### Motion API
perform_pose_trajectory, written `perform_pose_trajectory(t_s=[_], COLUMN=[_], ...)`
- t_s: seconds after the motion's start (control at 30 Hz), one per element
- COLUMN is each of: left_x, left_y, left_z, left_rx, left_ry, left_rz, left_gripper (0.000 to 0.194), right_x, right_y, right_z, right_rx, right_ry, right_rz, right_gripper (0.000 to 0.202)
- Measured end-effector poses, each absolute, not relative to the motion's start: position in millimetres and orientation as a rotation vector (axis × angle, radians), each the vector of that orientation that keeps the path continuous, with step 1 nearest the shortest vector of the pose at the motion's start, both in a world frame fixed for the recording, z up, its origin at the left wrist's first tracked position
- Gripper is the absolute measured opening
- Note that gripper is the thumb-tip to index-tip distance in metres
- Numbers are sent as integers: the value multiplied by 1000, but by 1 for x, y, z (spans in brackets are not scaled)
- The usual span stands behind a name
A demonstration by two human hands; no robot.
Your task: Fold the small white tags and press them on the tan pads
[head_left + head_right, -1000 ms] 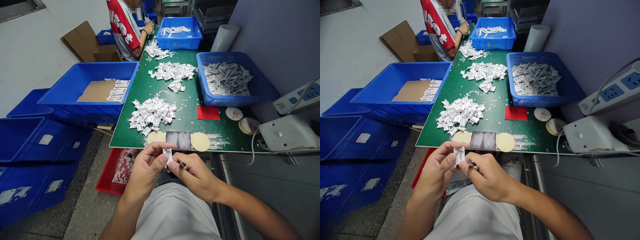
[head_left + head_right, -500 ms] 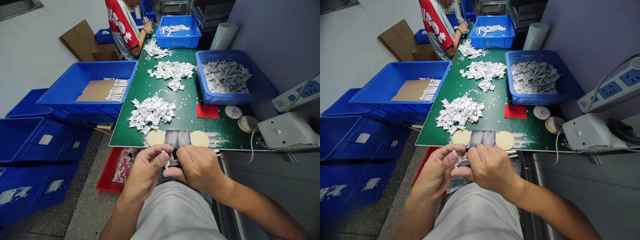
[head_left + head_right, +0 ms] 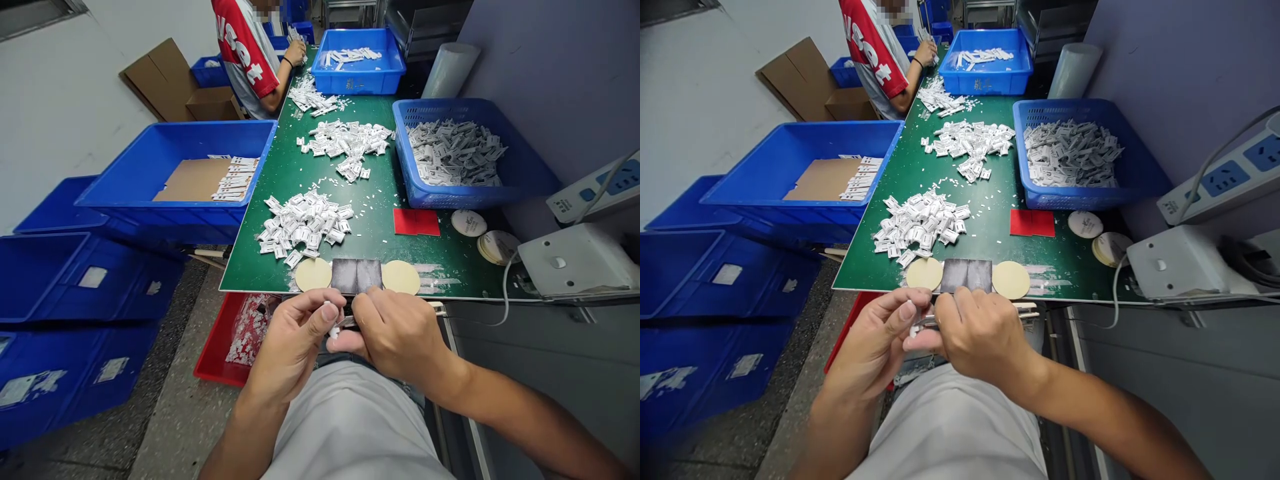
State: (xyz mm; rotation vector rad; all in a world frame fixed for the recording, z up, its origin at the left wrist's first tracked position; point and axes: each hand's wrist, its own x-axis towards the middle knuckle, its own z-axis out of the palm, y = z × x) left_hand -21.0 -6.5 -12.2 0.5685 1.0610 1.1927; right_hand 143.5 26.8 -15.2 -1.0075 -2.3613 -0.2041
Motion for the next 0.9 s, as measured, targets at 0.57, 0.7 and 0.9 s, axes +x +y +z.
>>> perform_pose_trajectory(t_s=[0.57,0.7,0.9], left_x=[-15,-18,-48], left_y=[-6,17,148], left_z=[-14,-13,-13], left_rx=[595,863,1932], left_ry=[1039,1215,1721], left_rz=[1171,1196,979], left_gripper=[15,23,28], right_x=[147,154,192], right_y=[24,24,18], right_z=[-23,-31,-35], right_rx=[-958,-903,-956], right_ry=[-2290,-2236,-1781], right_rz=[-196,223,1332], right_gripper=[55,58,58])
